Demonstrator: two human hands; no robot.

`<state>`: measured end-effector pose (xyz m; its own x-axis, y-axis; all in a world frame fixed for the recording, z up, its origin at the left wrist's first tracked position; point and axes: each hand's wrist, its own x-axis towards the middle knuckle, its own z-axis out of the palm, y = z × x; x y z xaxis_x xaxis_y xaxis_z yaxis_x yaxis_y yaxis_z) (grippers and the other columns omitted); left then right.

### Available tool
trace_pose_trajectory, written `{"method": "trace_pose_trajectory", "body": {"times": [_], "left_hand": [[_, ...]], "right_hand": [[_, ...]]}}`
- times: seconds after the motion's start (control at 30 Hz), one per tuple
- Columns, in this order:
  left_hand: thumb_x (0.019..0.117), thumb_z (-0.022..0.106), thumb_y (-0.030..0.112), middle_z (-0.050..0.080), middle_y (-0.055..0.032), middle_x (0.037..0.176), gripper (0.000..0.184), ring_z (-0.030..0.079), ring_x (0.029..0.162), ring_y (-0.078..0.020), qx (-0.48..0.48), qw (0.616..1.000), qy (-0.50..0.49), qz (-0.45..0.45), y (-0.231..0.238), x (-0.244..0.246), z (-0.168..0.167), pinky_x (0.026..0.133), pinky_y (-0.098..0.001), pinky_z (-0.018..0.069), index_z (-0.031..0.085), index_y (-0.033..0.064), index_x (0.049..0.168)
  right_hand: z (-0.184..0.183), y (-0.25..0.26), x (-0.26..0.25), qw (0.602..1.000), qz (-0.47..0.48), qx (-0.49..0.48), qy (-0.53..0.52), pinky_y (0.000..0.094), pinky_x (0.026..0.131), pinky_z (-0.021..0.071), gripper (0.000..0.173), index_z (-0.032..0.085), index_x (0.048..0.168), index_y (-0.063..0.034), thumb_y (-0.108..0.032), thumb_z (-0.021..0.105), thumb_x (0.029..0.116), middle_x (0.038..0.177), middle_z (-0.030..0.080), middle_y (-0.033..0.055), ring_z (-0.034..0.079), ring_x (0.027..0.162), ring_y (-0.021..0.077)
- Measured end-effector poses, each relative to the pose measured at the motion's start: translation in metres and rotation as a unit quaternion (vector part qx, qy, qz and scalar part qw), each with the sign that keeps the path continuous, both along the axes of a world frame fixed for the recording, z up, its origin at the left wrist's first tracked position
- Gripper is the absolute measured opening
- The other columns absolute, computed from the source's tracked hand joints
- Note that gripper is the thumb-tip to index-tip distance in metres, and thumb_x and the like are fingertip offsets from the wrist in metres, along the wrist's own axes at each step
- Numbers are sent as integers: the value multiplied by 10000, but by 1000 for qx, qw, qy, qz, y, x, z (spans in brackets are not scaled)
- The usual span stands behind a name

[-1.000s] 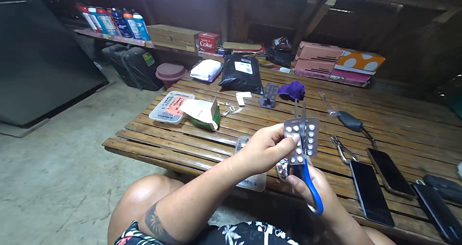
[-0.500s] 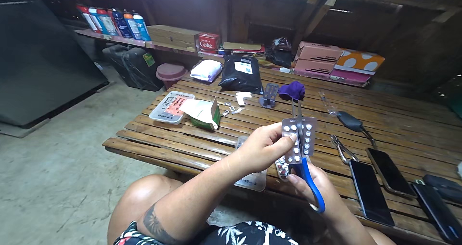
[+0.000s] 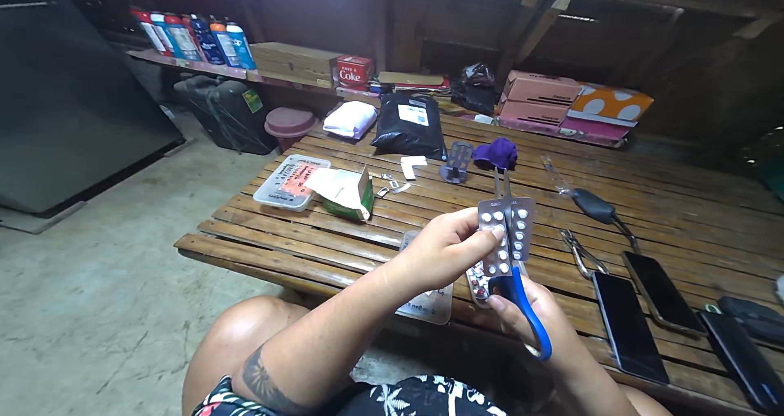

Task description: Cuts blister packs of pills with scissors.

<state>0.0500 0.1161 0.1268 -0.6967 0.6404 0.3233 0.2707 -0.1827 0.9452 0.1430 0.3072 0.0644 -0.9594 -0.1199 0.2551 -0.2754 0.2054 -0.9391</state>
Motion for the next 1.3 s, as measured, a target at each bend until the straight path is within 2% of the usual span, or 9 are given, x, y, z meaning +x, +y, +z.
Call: {"method": "trace_pose_trajectory", "body": {"times": [0.13,0.27,0.37,0.43,0.6,0.73,0.9,1.13,1.3], "left_hand": [[1032,509,185,709,6,948,242,689,860,-39,-9,1000,18,6,-2,0,3,823,-255,590,639,33,1168],[1006,562,218,663,26,902,144,652,813,-23,-52,995,62,59,-5,-1,6,745,-217,559,631,92,1011],[956,641,227,648,8,985,129,650,902,-54,-67,988,104,93,-6,-3,4,768,-242,566,672,104,979],[946,673,233,640,11,957,131,641,854,-41,-72,985,124,97,-5,-4,2,730,-216,561,680,103,942],[982,663,175,665,25,838,113,642,758,-17,-56,994,72,53,-3,-4,1,715,-195,551,656,69,945],[979,636,115,668,18,825,57,648,740,-39,-16,999,27,42,-2,-3,1,714,-215,562,647,61,961],[963,626,105,675,21,814,47,652,711,-39,-15,998,24,63,0,-1,1,678,-212,566,655,69,957],[965,668,97,699,-6,858,71,682,762,-59,8,999,-8,43,2,-1,1,737,-231,590,656,42,1007],[965,636,56,684,-22,804,21,668,701,-76,49,996,4,73,1,-2,1,674,-235,580,620,42,970]], "right_hand": [[2,0,2,1000,1,-19,-8,141,503,440,307,635,956,-173,-476,684,951,661,549,-117,500,540,-31],[5,0,1,1000,-14,-20,-11,140,516,440,301,643,946,-183,-482,684,947,676,554,-122,499,550,-30],[6,0,2,999,-34,-20,-7,142,516,455,290,642,939,-184,-470,684,944,669,560,-118,517,551,-26],[6,0,1,999,-42,-21,-3,146,516,465,299,643,939,-176,-471,685,944,667,570,-110,531,553,-20],[5,0,0,998,-49,-25,2,140,530,468,295,643,946,-169,-462,687,939,680,575,-113,538,568,-25],[5,0,0,998,-48,-26,-8,150,550,489,299,642,954,-169,-463,694,939,707,585,-103,556,594,-12],[4,0,-1,999,-38,-28,-2,155,557,495,313,636,956,-163,-471,692,941,708,591,-103,561,597,-13],[3,0,-2,999,-37,-32,-12,161,549,492,308,641,942,-165,-467,697,940,703,586,-92,557,587,-3],[4,0,-2,1000,-15,-14,-18,151,556,482,329,631,959,-167,-486,705,928,723,590,-101,552,603,-17]]}}
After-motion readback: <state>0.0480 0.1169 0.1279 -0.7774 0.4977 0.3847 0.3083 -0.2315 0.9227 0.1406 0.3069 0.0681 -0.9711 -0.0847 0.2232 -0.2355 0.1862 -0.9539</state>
